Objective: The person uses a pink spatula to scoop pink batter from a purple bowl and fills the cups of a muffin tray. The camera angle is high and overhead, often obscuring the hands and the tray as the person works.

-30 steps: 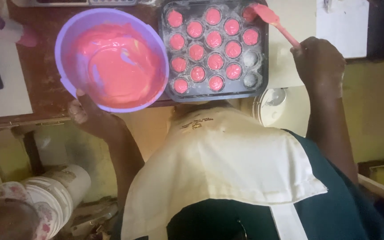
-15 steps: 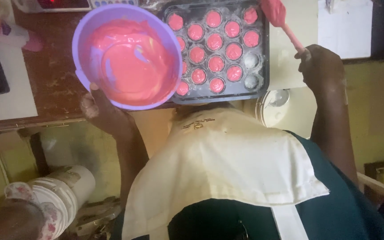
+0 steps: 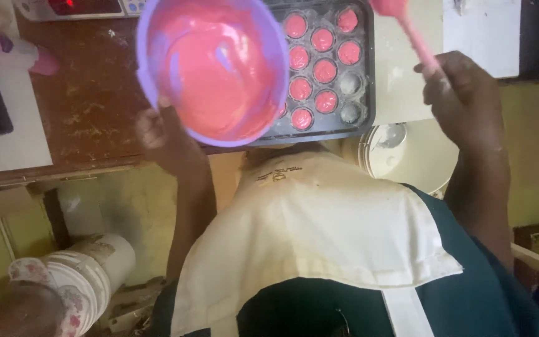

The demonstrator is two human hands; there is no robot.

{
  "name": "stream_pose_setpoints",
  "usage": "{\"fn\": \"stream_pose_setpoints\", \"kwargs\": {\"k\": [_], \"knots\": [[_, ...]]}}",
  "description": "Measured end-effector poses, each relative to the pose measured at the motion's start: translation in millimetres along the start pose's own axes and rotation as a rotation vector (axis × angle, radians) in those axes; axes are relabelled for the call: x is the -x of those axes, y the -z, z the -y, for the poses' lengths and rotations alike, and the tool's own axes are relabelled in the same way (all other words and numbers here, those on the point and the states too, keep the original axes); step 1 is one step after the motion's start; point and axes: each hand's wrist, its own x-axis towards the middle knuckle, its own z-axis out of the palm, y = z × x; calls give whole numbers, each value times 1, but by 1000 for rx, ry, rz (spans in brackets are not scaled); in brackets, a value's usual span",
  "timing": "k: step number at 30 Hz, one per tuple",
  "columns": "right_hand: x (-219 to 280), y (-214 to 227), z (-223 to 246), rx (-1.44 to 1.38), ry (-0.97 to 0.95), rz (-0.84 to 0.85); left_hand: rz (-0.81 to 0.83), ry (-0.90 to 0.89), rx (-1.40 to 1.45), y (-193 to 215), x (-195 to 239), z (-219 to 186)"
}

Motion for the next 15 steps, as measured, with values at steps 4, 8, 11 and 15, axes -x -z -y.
{"fn": "stream_pose_setpoints", "kwargs": {"k": [4, 8, 11, 15], "knots": [[-3, -9, 22, 179, 226, 73, 151, -42, -66, -11, 20, -19], [-4, -15, 47, 636, 342, -236, 531, -167, 94, -11, 31, -28], [-14, -9, 57, 687, 415, -350, 684, -272, 70, -8, 30, -4], [-27, -16, 57, 575, 745, -273, 864, -83, -103, -7, 39, -16]]}}
